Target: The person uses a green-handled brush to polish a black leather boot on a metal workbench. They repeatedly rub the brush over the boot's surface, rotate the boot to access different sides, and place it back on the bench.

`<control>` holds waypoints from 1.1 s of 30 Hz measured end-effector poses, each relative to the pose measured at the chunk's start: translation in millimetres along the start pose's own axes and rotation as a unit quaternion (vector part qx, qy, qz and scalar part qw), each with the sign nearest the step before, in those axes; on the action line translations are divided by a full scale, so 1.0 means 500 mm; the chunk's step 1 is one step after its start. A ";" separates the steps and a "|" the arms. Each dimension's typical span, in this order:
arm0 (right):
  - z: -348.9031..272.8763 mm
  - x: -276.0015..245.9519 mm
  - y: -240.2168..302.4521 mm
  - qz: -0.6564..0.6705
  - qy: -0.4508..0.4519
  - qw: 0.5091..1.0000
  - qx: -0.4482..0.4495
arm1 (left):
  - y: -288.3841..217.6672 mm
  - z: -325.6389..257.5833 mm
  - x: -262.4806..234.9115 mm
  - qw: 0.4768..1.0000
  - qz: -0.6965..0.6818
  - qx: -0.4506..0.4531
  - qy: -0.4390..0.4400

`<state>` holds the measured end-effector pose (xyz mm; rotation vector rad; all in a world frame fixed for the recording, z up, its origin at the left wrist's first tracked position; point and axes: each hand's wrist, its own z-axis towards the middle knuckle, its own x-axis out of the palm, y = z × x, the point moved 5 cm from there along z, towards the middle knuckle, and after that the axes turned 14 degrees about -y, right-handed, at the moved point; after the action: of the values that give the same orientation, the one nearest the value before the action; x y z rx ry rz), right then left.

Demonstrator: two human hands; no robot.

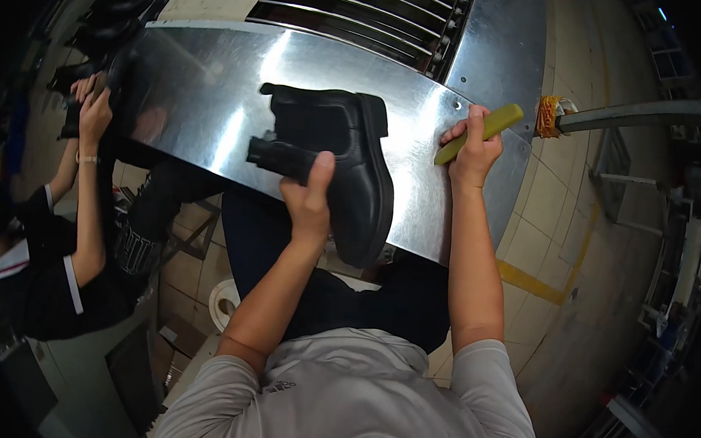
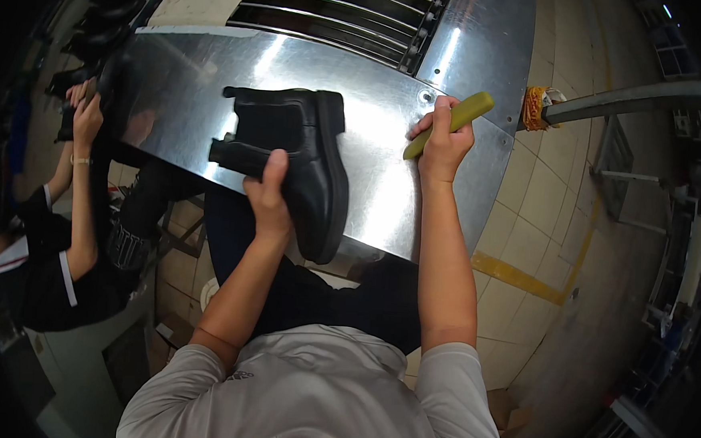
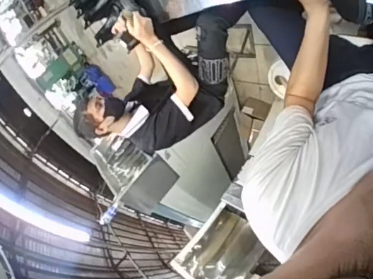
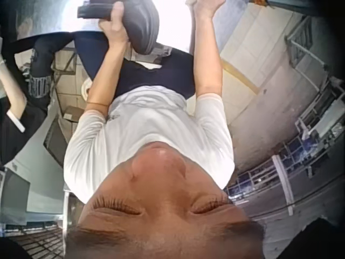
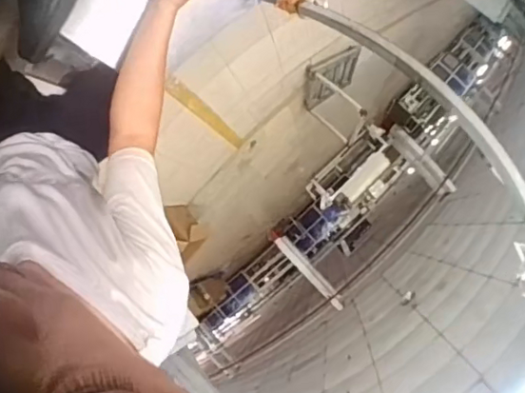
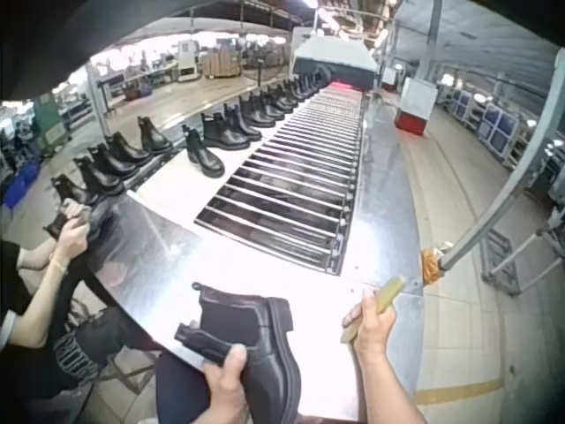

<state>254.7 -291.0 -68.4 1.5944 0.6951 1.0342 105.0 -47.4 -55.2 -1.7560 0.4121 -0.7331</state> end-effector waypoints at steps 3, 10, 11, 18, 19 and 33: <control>-0.002 0.012 0.013 -0.024 -0.004 1.000 -0.006 | 0.006 -0.010 0.005 0.988 0.073 0.131 0.044; 0.002 0.121 0.063 -0.018 0.054 0.988 0.146 | 0.012 -0.011 -0.004 0.979 0.090 0.175 0.050; -0.008 0.145 0.064 0.031 0.076 0.986 0.148 | 0.017 -0.007 -0.007 0.977 0.108 0.177 0.059; -0.056 0.279 0.046 0.163 0.108 0.963 0.185 | 0.020 -0.009 -0.008 0.983 0.086 0.147 0.074; -0.059 0.286 0.042 0.162 0.113 0.962 0.188 | 0.019 -0.009 -0.006 0.983 0.084 0.144 0.078; -0.127 0.245 0.067 0.177 0.181 0.964 0.078 | 0.019 -0.011 -0.008 0.978 0.106 0.169 0.058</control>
<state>251.8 -167.0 0.6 1.7217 0.7644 1.5952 99.4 -51.9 -64.5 -1.3328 0.5129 -0.7078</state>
